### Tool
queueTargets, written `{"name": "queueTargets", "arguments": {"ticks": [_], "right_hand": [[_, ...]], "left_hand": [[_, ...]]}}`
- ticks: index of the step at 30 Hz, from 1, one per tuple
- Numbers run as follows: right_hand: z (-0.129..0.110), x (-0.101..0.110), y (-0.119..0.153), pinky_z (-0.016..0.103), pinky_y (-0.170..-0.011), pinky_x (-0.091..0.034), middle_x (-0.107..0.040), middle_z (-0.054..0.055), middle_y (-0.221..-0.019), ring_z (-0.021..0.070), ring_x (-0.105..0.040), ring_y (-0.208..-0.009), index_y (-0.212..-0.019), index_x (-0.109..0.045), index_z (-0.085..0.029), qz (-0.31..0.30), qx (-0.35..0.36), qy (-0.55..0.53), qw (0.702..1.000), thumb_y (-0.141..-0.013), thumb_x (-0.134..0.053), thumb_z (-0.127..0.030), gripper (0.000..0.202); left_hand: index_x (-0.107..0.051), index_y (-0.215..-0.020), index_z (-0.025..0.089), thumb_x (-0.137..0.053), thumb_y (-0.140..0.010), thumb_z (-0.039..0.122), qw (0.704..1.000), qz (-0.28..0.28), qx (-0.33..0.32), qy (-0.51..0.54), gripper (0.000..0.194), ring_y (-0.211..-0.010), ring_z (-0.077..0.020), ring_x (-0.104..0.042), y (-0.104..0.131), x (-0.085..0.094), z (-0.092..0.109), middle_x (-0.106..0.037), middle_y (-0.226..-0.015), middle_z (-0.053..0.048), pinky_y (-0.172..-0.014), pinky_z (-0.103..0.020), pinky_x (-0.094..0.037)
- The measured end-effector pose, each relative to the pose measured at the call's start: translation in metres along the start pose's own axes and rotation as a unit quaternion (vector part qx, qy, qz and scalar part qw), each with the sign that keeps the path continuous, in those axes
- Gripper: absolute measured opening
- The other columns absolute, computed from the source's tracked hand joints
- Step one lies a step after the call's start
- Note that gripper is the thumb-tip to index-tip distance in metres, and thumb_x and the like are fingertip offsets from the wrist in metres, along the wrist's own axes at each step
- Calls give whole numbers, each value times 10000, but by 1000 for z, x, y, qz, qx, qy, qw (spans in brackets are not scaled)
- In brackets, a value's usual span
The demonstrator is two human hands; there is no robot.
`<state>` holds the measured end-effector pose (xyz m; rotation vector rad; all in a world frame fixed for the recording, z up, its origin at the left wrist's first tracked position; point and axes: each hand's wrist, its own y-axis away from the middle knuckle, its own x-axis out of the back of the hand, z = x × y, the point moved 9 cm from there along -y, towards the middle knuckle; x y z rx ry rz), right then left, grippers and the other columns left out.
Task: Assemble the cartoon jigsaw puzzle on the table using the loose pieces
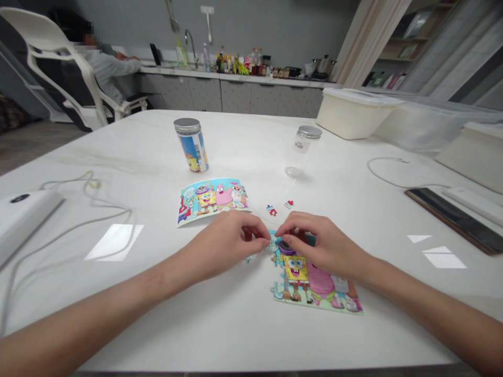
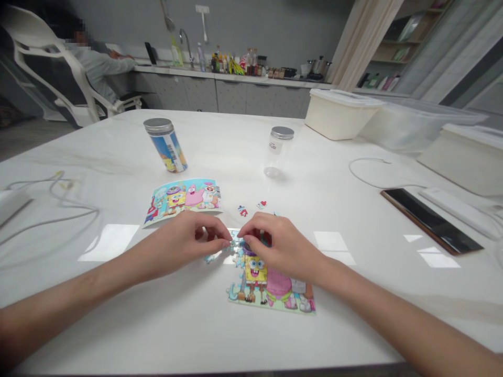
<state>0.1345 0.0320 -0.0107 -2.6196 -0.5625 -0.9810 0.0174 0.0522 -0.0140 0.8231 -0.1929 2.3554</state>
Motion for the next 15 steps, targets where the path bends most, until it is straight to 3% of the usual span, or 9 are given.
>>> {"name": "queueTargets", "arguments": {"ticks": [10, 15], "right_hand": [[3, -7, -2, 285, -670, -443, -603, 18, -844, 129, -548, -730, -863, -651, -201, -38, -1, 16, 999, -832, -559, -123, 124], [3, -7, -1, 274, -660, -435, -596, 12, -840, 121, -540, -720, -866, -647, -196, -36, 0, 18, 999, -826, -560, -108, 129]], "left_hand": [[-711, -763, 201, -592, -806, 207, 993, 22, -43, -106, 127, -550, -109, -488, -1, -4, 8, -618, -642, 21, -575, -244, -380], [-699, -846, 204, -573, -852, 222, 985, 36, -90, -144, 128, -661, -133, -538, 0, -3, 11, -626, -720, 7, -653, -264, -400]]}}
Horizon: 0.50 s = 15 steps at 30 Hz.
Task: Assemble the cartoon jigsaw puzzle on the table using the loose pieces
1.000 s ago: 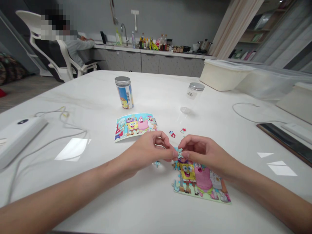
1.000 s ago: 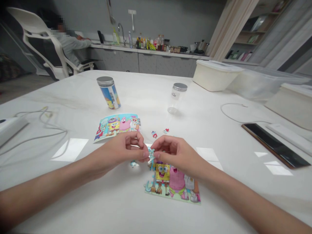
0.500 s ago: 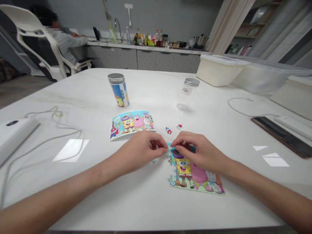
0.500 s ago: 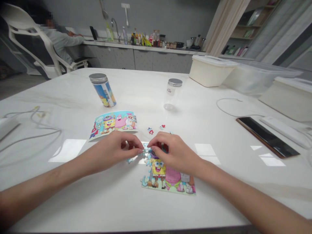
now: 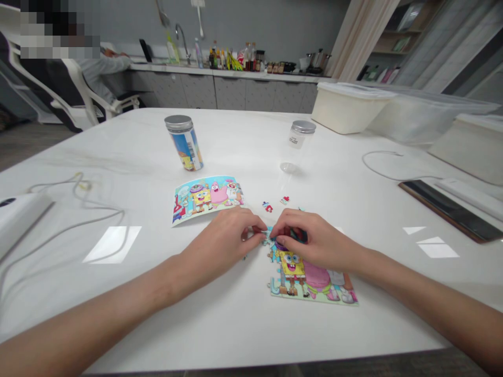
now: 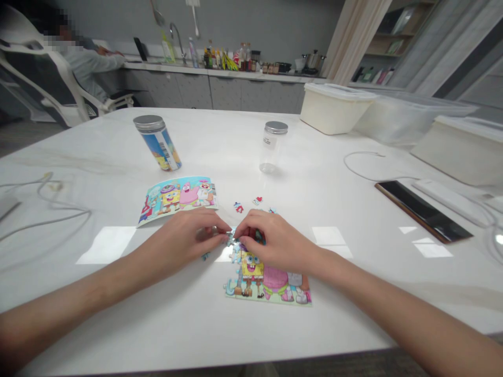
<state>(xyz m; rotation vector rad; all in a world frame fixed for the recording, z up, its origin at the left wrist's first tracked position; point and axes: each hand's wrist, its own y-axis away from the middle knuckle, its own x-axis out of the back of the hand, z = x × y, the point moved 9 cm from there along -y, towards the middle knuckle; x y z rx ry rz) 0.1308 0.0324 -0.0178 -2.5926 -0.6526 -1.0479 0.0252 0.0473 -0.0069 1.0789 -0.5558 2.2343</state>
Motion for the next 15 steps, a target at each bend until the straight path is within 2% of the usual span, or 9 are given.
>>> {"name": "queueTargets", "arguments": {"ticks": [8, 12, 15], "right_hand": [[-1, 1, 0, 278, -670, -438, -614, 12, -854, 128, -548, -726, -871, -643, -204, -3, -4, 5, 1000, -830, -556, -116, 131], [-2, 1, -1, 273, -664, -434, -611, 8, -843, 127, -545, -720, -858, -640, -206, 0, -2, 10, 1000, -822, -557, -104, 136], [-2, 1, -1, 271, -665, -433, -611, 8, -841, 125, -541, -714, -858, -640, -203, 0, -2, 10, 1000, -826, -557, -105, 132]], "left_hand": [[-658, -915, 180, -553, -860, 149, 987, -32, -126, -98, 123, -832, -166, -568, 5, 4, 9, -644, -898, -37, -723, -278, -420], [-660, -969, 197, -483, -907, 145, 950, -86, -254, -160, 195, -887, -180, -564, 18, -1, 27, -646, -1003, -68, -761, -297, -423], [-657, -981, 204, -493, -909, 157, 934, -116, -289, -172, 185, -906, -184, -568, 22, -4, 32, -654, -1015, -71, -783, -302, -427]]}}
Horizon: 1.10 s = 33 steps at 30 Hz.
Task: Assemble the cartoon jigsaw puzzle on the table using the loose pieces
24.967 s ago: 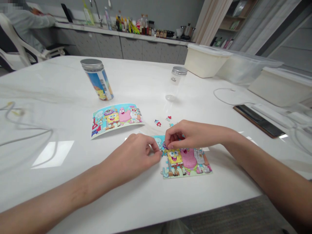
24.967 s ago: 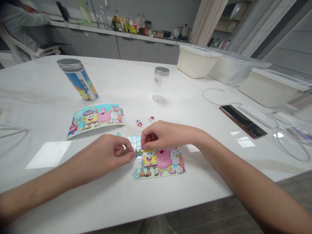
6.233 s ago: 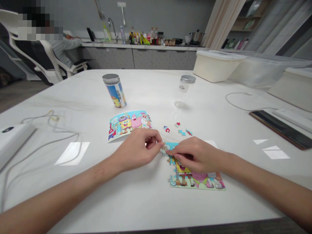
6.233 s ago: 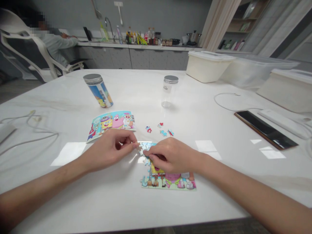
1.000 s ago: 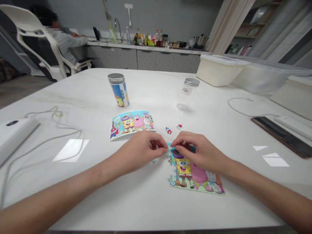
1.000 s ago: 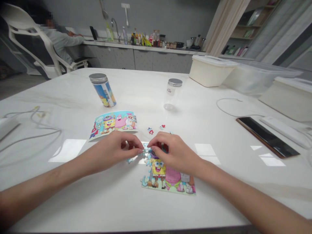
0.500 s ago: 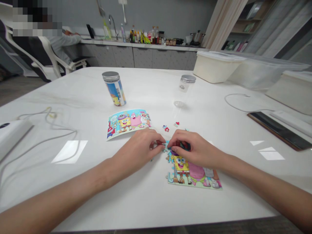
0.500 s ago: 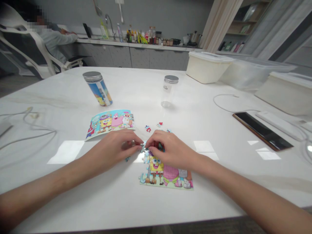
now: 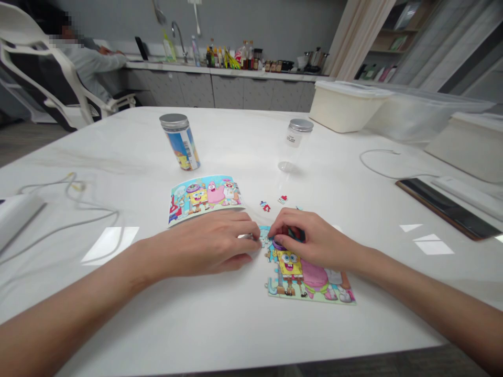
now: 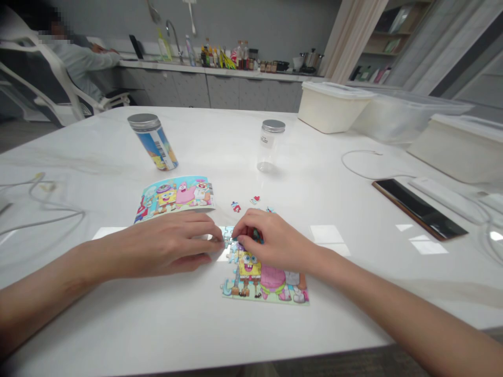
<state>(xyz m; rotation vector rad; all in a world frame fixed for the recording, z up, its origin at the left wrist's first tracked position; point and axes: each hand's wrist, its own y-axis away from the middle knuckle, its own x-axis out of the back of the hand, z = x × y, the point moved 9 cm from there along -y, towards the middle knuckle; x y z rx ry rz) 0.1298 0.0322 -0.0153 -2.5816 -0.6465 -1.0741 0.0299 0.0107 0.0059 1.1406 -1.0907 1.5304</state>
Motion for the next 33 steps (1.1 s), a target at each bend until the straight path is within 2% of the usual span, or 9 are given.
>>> {"name": "queueTargets", "arguments": {"ticks": [8, 12, 16, 24, 28, 33], "right_hand": [[1, -2, 1, 272, -685, -436, -607, 9, -859, 119, -541, -713, -875, -631, -198, -10, 8, -2, 1000, -841, -561, -123, 109], [1, -2, 0, 275, -676, -436, -604, 10, -850, 123, -540, -706, -859, -629, -203, -9, 5, -5, 1000, -835, -557, -121, 112], [0, -2, 0, 279, -682, -438, -605, 13, -849, 127, -541, -710, -863, -628, -205, -10, 6, -4, 1000, -837, -554, -124, 113], [0, -2, 0, 276, -682, -439, -599, 17, -862, 127, -543, -717, -868, -623, -199, -14, 11, 1, 1000, -834, -549, -115, 117], [-1, -4, 0, 287, -698, -447, -595, 19, -878, 128, -547, -726, -889, -619, -201, -20, 18, 4, 1000, -834, -540, -107, 135], [-4, 0, 1, 273, -662, -439, -594, 17, -855, 123, -539, -714, -871, -616, -197, -10, 25, 7, 1000, -855, -522, -119, 123]], "left_hand": [[-634, -994, 183, -449, -941, 213, 999, -16, 2, -32, 195, -913, -194, -569, -1, -7, 2, -624, -1051, -91, -782, -316, -425], [-638, -961, 197, -470, -924, 197, 1000, 2, 7, -28, 171, -831, -170, -560, -1, -4, 2, -610, -1014, -77, -745, -300, -420], [-639, -944, 193, -506, -898, 178, 1000, 19, 2, -11, 142, -853, -186, -568, -1, -2, 3, -618, -1008, -80, -745, -310, -422], [-619, -979, 181, -540, -857, 162, 1000, -6, 19, 4, 146, -899, -190, -572, -2, -4, 3, -618, -1046, -76, -782, -301, -428], [-575, -1060, 171, -510, -866, 156, 1000, -8, 24, -5, 205, -899, -190, -559, 1, -5, -2, -606, -1059, -85, -768, -303, -430], [-583, -1031, 161, -504, -859, 126, 999, -9, 45, -24, 192, -910, -200, -560, 6, 1, -14, -603, -1090, -88, -768, -315, -419]]}}
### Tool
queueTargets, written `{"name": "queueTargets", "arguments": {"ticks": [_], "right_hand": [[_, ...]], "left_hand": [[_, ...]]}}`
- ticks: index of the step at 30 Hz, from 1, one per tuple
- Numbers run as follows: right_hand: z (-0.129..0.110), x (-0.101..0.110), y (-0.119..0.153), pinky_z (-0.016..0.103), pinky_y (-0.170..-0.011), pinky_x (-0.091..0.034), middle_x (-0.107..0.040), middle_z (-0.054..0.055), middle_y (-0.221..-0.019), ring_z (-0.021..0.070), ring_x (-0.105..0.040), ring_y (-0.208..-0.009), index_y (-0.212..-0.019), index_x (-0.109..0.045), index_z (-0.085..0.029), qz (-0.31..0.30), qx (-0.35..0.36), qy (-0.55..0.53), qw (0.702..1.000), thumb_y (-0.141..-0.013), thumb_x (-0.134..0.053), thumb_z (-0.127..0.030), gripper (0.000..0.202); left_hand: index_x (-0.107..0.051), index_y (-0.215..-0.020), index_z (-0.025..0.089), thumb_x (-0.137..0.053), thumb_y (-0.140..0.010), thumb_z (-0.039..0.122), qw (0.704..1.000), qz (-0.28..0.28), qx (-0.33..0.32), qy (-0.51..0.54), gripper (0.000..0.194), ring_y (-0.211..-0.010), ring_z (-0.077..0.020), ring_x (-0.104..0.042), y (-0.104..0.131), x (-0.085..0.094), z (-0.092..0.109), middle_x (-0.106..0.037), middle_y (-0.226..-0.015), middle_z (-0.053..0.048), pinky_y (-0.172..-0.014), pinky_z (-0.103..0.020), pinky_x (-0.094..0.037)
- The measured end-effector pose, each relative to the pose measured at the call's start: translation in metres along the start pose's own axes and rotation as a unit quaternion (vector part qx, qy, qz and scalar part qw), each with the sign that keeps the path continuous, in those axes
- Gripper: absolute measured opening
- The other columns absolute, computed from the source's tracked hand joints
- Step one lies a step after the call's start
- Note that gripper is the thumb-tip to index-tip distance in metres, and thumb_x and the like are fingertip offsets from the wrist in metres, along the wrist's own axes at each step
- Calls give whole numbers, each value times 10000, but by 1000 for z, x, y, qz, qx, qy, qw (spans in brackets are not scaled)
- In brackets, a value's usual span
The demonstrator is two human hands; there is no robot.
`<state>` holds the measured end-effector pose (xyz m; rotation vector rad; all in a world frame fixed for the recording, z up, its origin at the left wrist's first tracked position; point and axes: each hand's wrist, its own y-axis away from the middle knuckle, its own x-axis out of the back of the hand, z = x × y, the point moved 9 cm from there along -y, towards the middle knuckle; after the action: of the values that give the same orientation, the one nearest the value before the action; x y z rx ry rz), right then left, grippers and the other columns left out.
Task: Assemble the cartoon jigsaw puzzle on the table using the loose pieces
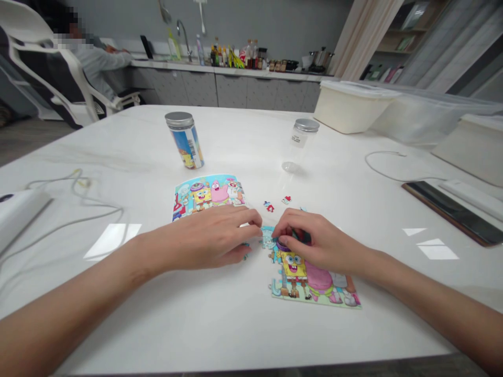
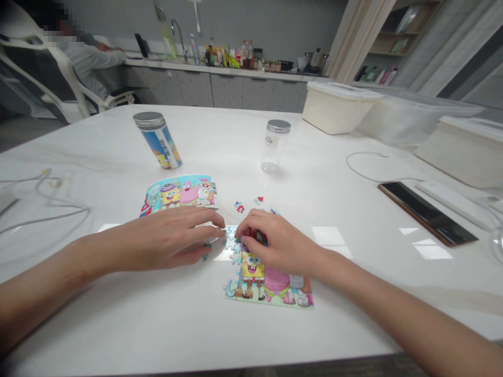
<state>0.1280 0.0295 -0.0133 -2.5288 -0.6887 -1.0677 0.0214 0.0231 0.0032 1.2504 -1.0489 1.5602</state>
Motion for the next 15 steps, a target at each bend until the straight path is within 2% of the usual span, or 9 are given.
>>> {"name": "queueTargets", "arguments": {"ticks": [4, 7, 11, 15], "right_hand": [[-2, 5, 2, 261, -624, -439, -592, 23, -857, 112, -529, -690, -878, -614, -185, 20, 14, -9, 1000, -856, -479, -110, 156], [-2, 7, 2, 256, -608, -435, -592, 22, -849, 108, -526, -684, -880, -613, -181, 32, 25, -5, 999, -860, -473, -118, 155], [-4, 9, 2, 256, -620, -425, -592, 14, -835, 109, -527, -699, -876, -609, -184, 48, 44, 10, 998, -860, -473, -115, 153], [-5, 11, 3, 250, -586, -403, -583, 8, -811, 106, -510, -673, -871, -610, -187, 57, 47, 21, 997, -853, -472, -100, 164]], "left_hand": [[-606, -1067, 193, -603, -861, 237, 997, -14, 31, 63, 211, -896, -176, -572, 6, 8, -10, -611, -1010, -44, -764, -280, -420], [-627, -1050, 227, -662, -836, 285, 990, -20, 70, 121, 224, -965, -169, -574, 9, 10, -17, -605, -1027, -18, -814, -256, -416], [-629, -1037, 225, -674, -826, 266, 980, -63, 107, 153, 220, -934, -163, -578, 8, -1, -18, -594, -1014, -8, -775, -246, -419], [-622, -993, 220, -599, -878, 195, 980, -71, 104, 156, 120, -899, -147, -570, 5, -8, -15, -580, -987, -4, -745, -240, -407]]}}
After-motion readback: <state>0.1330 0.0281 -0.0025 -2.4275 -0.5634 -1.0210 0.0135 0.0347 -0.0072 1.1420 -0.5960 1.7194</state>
